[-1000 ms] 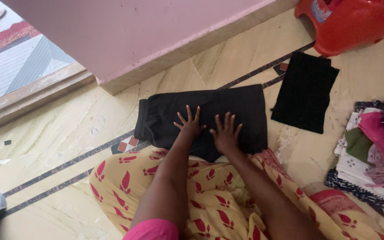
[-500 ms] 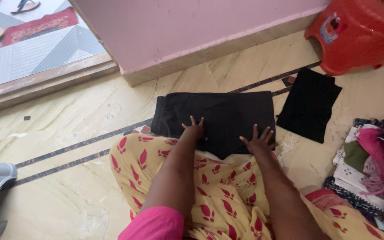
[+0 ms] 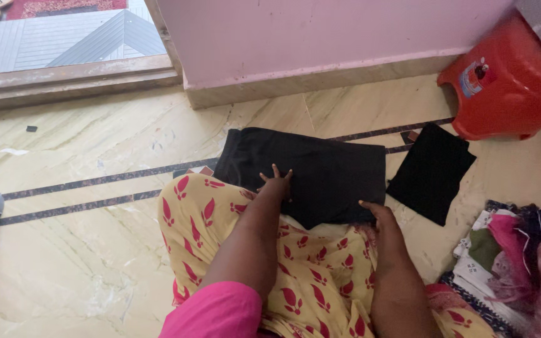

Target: The person sits on the floor and folds various garments one by one, including a patterned cloth, a pink towel, a dark blue shirt, a white and blue shirt, a checkered shirt, and black shirts. Each item is smoothed and folded neatly before being placed in a growing stack.

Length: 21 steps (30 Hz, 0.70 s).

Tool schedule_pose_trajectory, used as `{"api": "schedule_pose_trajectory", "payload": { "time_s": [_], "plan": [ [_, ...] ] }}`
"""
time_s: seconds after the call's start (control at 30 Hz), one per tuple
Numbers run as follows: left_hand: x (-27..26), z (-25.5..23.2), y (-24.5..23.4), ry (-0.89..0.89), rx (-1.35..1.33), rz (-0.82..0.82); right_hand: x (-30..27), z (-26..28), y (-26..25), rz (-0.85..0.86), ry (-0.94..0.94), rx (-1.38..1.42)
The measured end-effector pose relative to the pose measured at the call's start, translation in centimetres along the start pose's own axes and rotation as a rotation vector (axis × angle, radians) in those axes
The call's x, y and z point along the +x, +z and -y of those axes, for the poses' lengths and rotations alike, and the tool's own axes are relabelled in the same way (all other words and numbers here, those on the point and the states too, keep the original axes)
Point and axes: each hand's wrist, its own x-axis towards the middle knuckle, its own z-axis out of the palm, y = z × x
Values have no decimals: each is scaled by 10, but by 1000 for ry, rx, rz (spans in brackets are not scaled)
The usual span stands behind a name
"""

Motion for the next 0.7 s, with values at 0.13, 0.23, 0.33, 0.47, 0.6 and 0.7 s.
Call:
{"api": "schedule_pose_trajectory", "payload": {
  "time_s": [0.13, 0.23, 0.33, 0.47, 0.6, 0.7],
  "plan": [
    [-2, -5, -2, 5, 7, 23, 6, 14, -9, 224, 82, 204],
    [5, -4, -6, 37, 33, 33, 13, 26, -20, 126, -49, -12],
    [21, -6, -2, 216, 176, -44, 21, 37, -47, 141, -164, -61],
    [48, -17, 1, 420, 233, -79, 26, 51, -82, 280, -302, 75],
    [67, -34, 12, 667, 94, -156, 22, 56, -106, 207, -353, 106],
    [75, -39, 1, 745, -154, -272, 14, 68, -99, 92, -401, -34]
  ]
}}
